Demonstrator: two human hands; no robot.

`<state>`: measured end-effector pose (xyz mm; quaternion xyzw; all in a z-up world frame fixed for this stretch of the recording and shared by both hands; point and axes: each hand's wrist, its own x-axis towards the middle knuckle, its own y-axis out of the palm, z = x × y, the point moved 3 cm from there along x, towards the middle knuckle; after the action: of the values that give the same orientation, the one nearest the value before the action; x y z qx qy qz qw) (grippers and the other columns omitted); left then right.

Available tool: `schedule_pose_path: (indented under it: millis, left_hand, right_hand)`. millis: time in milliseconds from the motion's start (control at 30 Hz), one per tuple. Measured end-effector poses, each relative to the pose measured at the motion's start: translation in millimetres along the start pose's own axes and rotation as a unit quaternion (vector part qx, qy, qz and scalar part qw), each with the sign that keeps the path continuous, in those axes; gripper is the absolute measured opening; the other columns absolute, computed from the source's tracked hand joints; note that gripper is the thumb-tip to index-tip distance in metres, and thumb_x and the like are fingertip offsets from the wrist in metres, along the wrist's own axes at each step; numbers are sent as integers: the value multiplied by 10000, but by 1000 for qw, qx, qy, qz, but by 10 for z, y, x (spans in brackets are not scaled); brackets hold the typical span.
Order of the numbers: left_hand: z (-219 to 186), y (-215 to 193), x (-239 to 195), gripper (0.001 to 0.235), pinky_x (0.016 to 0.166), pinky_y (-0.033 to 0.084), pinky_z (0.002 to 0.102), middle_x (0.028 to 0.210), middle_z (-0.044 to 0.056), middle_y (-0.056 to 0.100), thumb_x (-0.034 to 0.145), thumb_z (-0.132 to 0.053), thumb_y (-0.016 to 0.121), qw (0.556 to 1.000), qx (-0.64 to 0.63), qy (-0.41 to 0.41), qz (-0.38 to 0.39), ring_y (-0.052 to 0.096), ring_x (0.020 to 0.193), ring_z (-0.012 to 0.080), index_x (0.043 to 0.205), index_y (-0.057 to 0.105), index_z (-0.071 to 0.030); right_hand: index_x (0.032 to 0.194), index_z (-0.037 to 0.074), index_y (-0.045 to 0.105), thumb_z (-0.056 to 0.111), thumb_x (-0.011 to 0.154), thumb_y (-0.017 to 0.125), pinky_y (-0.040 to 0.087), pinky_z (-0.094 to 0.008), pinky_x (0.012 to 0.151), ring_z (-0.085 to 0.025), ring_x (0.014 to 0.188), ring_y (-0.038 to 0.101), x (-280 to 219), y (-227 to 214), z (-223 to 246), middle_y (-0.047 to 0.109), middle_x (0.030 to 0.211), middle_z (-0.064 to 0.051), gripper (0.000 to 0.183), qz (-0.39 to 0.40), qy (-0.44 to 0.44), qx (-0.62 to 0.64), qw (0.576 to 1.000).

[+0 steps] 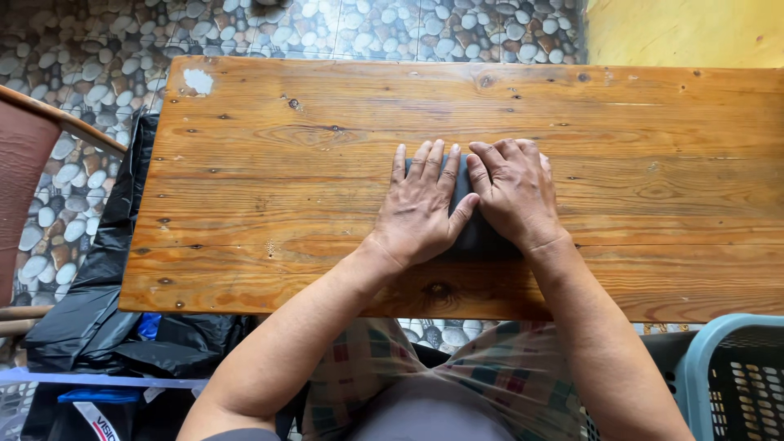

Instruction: The person folds a large black plastic bag on a wooden table. They use a feather duster to smooth the bag before folding it into a compact rectangular shape. Finally, they place the folded bag into a plastic basket.

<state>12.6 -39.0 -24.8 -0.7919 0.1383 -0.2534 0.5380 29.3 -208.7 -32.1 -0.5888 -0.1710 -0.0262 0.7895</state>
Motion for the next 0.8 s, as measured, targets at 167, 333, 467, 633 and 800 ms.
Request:
schedule_pose_path:
  millis: [167, 333, 467, 633, 800]
  left_hand:
    - [45, 109, -34, 799, 1227, 123, 612, 1468, 282, 484, 1031, -610, 311, 1000, 1, 0, 9, 392, 1441, 401, 1542, 394, -2]
    - [66, 143, -50, 785, 1206, 151, 592, 1418, 248, 494, 1030, -603, 322, 1000, 0, 9, -18, 403, 1402, 373, 1536, 392, -7]
    - [65, 155, -56, 787, 1201, 152, 585, 1411, 241, 491, 1028, -609, 311, 1000, 1, 12, -23, 398, 1397, 367, 1529, 398, -9]
    - [63, 154, -58, 769, 1192, 168, 579, 1399, 245, 490, 1030, -583, 331, 999, -2, 16, -32, 402, 1385, 374, 1527, 399, 0]
    - [68, 181, -62, 784, 1189, 177, 575, 1401, 240, 492, 1025, -599, 323, 999, -4, 14, -36, 401, 1388, 372, 1528, 403, -4]
  right_hand:
    - [1283, 261, 692, 516, 1120, 418, 455, -530, 1003, -329, 1217, 558, -16, 2, 31, 650, 1083, -82, 408, -13, -4, 6, 1000]
    - [1251, 257, 702, 511, 1122, 427, 467, -518, 968, -331, 1194, 562, -29, 14, 43, 640, 1073, -83, 396, -36, -13, -8, 999]
    - [1240, 256, 701, 513, 1120, 422, 464, -509, 969, -322, 1191, 562, -37, 14, 58, 638, 1073, -78, 397, -44, -12, -9, 999]
    - [1215, 256, 704, 500, 1113, 433, 457, -505, 965, -327, 1170, 569, -41, 63, 32, 633, 1059, -83, 379, -63, -19, -19, 998]
    - [1219, 258, 702, 519, 1119, 424, 445, -503, 976, -318, 1180, 563, -48, 113, -3, 635, 1065, -73, 394, -64, -24, -15, 998]
